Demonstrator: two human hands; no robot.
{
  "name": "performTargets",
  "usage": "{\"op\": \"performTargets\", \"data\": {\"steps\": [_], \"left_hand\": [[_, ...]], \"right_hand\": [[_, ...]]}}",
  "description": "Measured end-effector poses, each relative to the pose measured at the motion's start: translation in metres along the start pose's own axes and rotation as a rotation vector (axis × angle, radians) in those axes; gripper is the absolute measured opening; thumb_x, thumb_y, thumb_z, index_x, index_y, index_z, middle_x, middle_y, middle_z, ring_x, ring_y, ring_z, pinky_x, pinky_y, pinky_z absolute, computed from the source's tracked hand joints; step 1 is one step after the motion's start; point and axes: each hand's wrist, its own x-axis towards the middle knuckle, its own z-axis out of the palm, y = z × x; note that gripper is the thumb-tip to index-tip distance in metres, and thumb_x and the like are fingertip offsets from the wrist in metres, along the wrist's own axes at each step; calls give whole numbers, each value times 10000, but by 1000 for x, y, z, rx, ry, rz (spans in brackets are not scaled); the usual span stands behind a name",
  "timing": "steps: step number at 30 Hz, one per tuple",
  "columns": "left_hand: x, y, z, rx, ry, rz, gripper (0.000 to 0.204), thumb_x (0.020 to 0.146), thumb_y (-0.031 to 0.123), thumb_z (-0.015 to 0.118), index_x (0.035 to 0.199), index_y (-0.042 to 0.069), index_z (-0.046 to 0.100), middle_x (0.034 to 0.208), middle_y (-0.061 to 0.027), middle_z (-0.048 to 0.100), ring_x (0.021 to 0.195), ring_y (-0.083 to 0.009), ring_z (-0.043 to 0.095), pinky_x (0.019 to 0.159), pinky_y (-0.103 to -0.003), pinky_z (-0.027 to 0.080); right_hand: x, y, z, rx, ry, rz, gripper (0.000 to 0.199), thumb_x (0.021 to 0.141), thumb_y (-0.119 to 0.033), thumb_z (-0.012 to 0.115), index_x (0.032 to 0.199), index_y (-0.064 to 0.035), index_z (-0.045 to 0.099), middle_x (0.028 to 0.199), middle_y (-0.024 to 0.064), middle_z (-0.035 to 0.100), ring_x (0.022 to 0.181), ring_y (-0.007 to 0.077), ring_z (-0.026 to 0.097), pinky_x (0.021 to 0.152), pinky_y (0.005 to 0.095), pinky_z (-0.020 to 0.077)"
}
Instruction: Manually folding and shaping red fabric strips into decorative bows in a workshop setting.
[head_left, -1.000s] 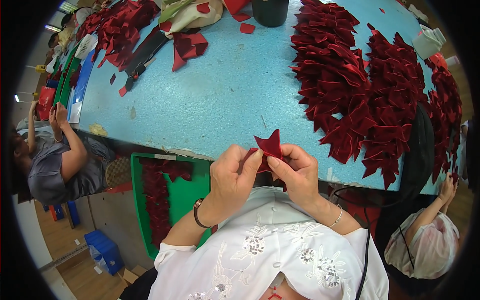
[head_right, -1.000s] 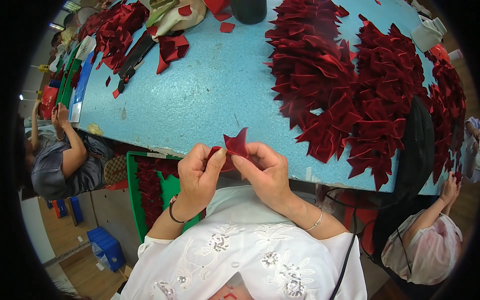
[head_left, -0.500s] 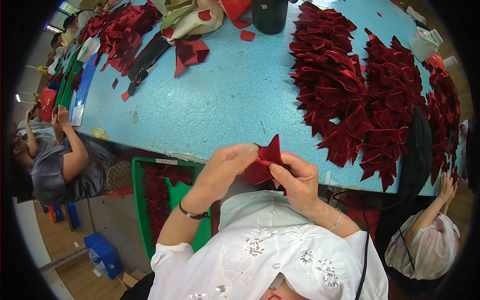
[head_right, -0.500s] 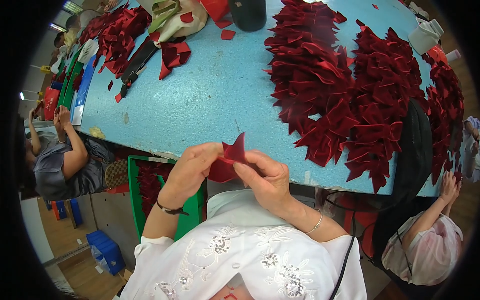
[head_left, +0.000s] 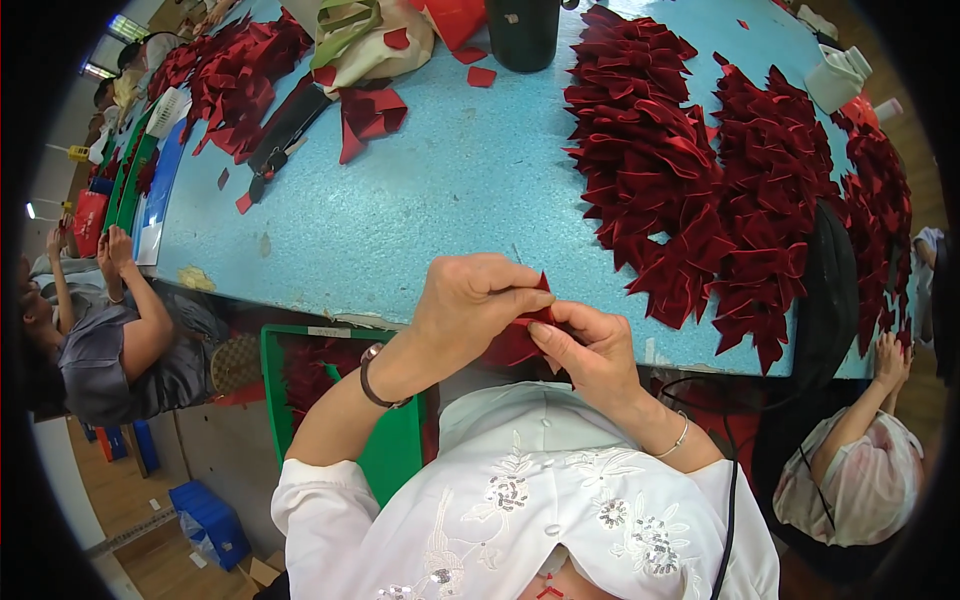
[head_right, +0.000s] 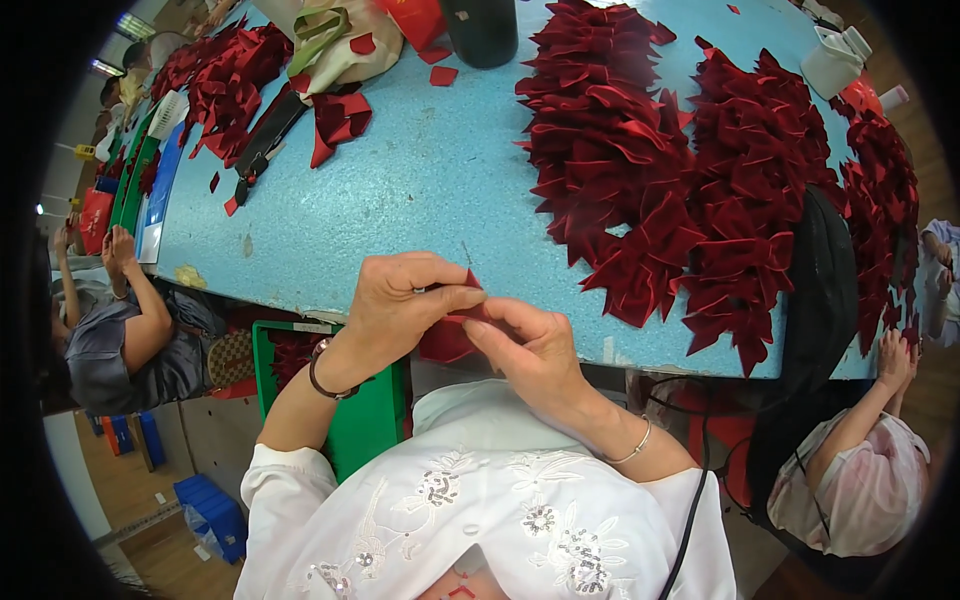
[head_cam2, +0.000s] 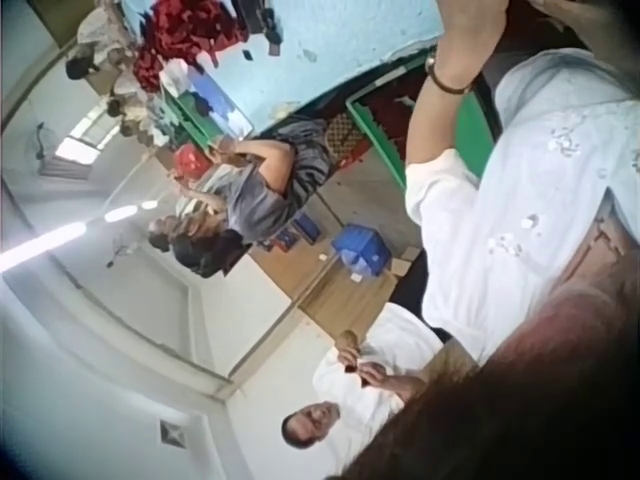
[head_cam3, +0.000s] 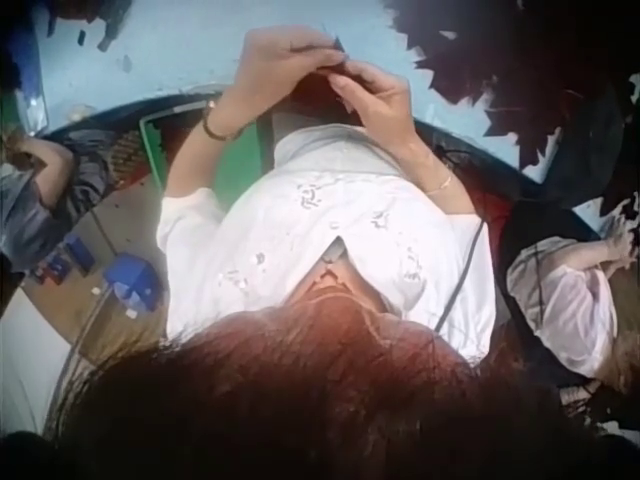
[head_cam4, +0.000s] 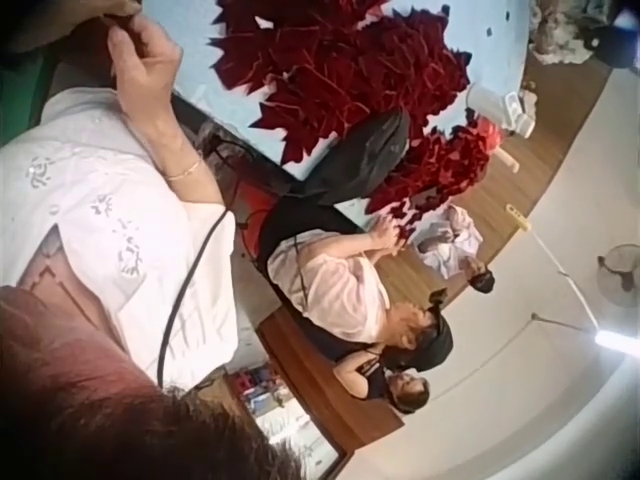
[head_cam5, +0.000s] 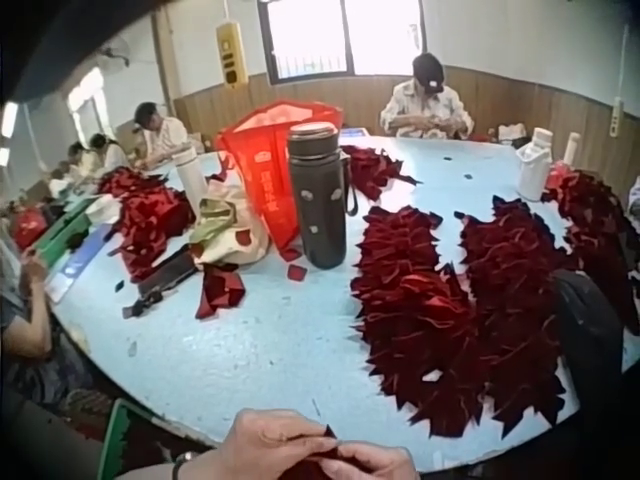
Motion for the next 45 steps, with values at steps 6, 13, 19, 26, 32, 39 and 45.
{"op": "performTargets", "data": {"steps": [6, 13, 19, 26, 32, 39, 45], "left_hand": [[37, 23, -21, -17, 337, 53, 117, 858, 86, 618, 893, -8, 678, 765, -58, 652, 653, -121, 598, 593, -236, 487], [-3, 27, 19, -609, 304, -195, 291, 819, 85, 672, 1071, -41, 599, 913, -82, 649, 774, -114, 607, 733, -233, 479], [4, 31, 56, -609, 199, -268, 224, 833, 93, 676, 1012, -37, 637, 877, -68, 664, 779, -112, 610, 722, -240, 495], [5, 3, 65, -592, 344, -245, 167, 831, 124, 689, 898, -28, 674, 764, -69, 663, 690, -97, 591, 640, -222, 483], [10, 13, 61, -626, 259, -225, 194, 804, 90, 710, 957, -18, 658, 828, -60, 666, 692, -105, 592, 671, -238, 496], [2, 26, 77, -613, 209, 69, 332, 753, 35, 741, 1060, -12, 625, 938, -57, 662, 750, -104, 606, 707, -261, 508], [-13, 41, 52, -686, 102, -131, 303, 764, 27, 722, 1053, -21, 642, 921, -55, 672, 788, -92, 611, 707, -249, 505]], "right_hand": [[-5, -5, -10, 89, 18, 47, 138, 887, -95, 604, 958, 18, 641, 660, -23, 570, 541, 18, 461, 447, 179, 334], [2, -14, -27, 202, 200, -91, 180, 896, -99, 596, 1035, 11, 627, 749, -1, 611, 558, 23, 473, 453, 172, 338], [6, -15, -26, 222, 288, -127, 173, 888, -115, 609, 1013, 2, 636, 702, -14, 598, 540, 22, 461, 460, 174, 347], [4, -7, -33, 268, 213, 20, 176, 905, -122, 586, 1021, 7, 619, 776, 16, 634, 545, 39, 497, 447, 173, 356], [7, -12, -30, 412, 281, -15, 166, 912, -141, 574, 1013, -14, 610, 849, 26, 645, 661, 59, 553, 576, 205, 440], [-2, -36, -27, 623, 254, -4, 166, 910, -124, 566, 1044, -32, 599, 937, 36, 647, 819, 90, 589, 728, 242, 471], [-16, -37, -10, 809, 153, -66, 181, 906, -135, 579, 1056, -33, 584, 998, 49, 640, 901, 122, 601, 820, 261, 463]]}}
